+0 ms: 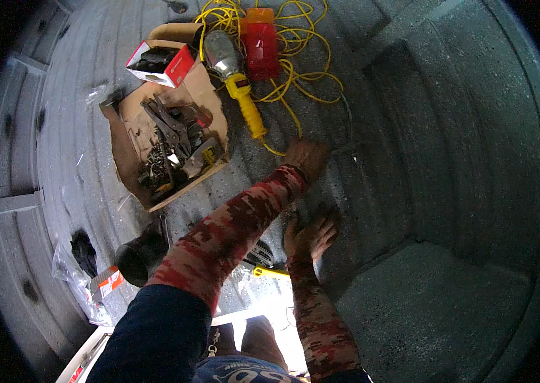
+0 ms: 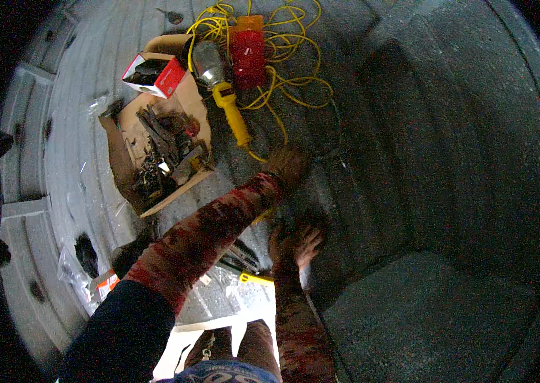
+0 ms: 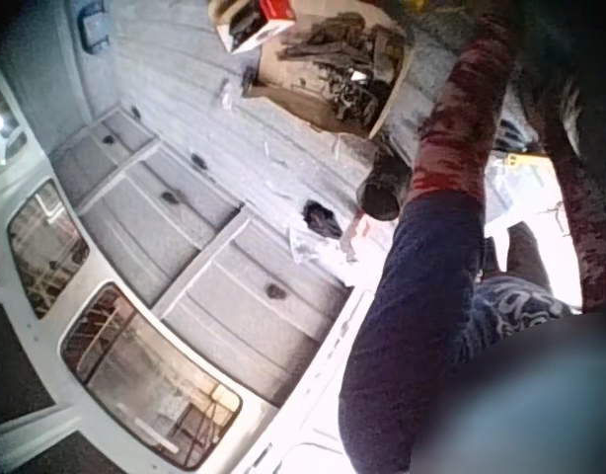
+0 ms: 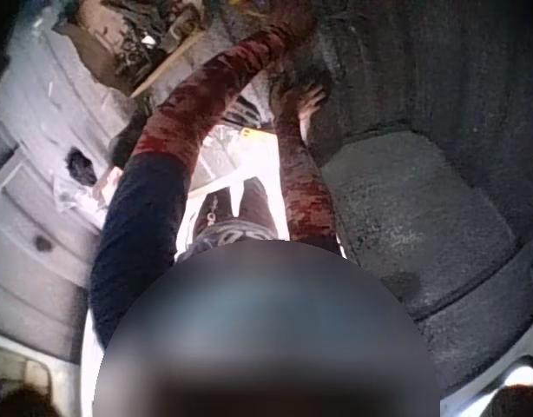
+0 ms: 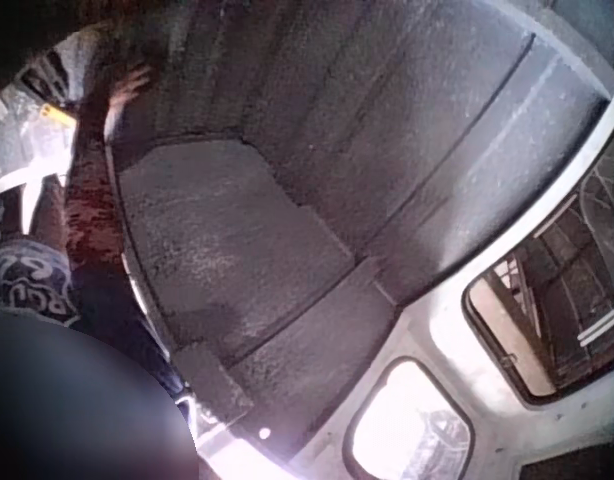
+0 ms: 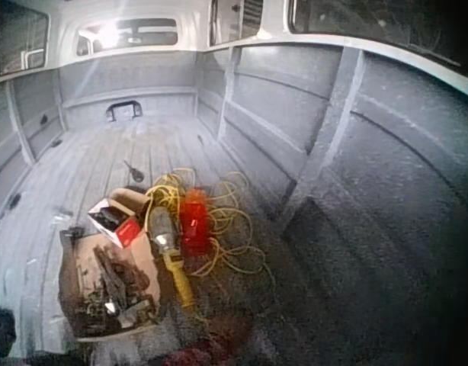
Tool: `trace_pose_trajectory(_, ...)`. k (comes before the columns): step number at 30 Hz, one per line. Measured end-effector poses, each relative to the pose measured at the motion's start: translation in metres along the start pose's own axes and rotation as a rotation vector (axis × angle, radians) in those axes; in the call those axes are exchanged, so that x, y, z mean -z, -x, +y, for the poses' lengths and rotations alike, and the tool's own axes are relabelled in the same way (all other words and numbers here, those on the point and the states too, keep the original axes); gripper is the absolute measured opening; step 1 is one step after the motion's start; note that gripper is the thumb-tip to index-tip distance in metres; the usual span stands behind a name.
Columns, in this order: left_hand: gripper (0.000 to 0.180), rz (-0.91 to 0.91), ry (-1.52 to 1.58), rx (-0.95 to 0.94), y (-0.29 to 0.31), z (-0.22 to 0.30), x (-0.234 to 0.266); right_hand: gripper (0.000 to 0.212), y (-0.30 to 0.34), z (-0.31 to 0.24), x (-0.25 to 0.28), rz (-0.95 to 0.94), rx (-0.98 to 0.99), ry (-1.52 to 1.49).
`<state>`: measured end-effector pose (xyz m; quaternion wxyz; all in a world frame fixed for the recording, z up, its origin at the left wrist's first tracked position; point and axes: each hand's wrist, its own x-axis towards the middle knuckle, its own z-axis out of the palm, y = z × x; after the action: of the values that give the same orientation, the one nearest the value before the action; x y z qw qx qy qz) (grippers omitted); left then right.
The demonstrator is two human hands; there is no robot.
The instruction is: The person retrieves a wrench and pliers from a toolbox and uses them to manipulate the lock mechanism on a white vehicle door. They repeatedly insert the tools into the lock area, adjusting and testing the mechanism while standing in a garage.
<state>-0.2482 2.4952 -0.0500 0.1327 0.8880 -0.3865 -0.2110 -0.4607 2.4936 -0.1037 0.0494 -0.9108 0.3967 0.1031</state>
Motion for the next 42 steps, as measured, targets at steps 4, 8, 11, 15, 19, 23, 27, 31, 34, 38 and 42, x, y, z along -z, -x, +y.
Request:
trace_pose_trajectory(4, 0.03, 0.164, 0.219, -0.035, 0.04, 0.027, 0.083, 0.085, 0.003, 0.001, -0.01, 0.079, -0.009, 0.037)
trace_pose_trajectory(8, 0.039, 0.626, 0.402, -0.006, 0.15, 0.047, 0.18, 0.081, 0.001, 0.012, -0.022, 0.182, 0.104, -0.037)
trace_pose_trajectory(11, 0.052, 0.765, 0.474, -0.079, 0.29, 0.055, 0.222, 0.073, 0.0, 0.023, -0.005, 0.284, 0.135, -0.093)
trace_pose_trajectory(15, 0.054, 0.795, 0.668, 0.085, 0.514, 0.075, 0.222, 0.063, 0.033, 0.008, 0.082, 0.405, 0.268, -0.384)
trace_pose_trajectory(19, 0.054, 0.823, 1.02, 0.425, 0.712, 0.137, 0.168, 0.055, 0.162, -0.03, 0.193, 0.188, 0.591, -1.084)
trace_pose_trajectory(23, 0.049, 1.07, 1.074, 0.661, 0.841, 0.216, 0.093, 0.068, 0.389, -0.041, 0.219, -1.083, 1.253, -1.423)
trace_pose_trajectory(27, 0.039, 1.341, 0.759, 0.9, 0.909, 0.308, 0.006, 0.066, 0.576, 0.017, 0.207, -1.806, 1.39, -1.22)
trace_pose_trajectory(31, 0.038, 1.595, 0.631, 0.913, 0.959, 0.393, -0.073, 0.055, 0.692, 0.078, 0.205, -1.995, 1.593, -0.92)
trace_pose_trajectory(34, 0.038, 1.748, 0.748, 1.0, 0.997, 0.452, -0.118, 0.056, 0.755, 0.123, 0.21, -2.037, 1.628, -0.572)
trace_pose_trajectory(38, 0.037, 2.008, 1.175, 0.984, 1.061, 0.533, -0.17, 0.05, 0.853, 0.153, 0.206, -2.066, 2.021, -0.044)
trace_pose_trajectory(42, 0.029, 2.038, 1.393, 1.139, 1.141, 0.605, -0.219, 0.042, 0.966, 0.194, 0.188, -2.003, 2.047, -0.02)
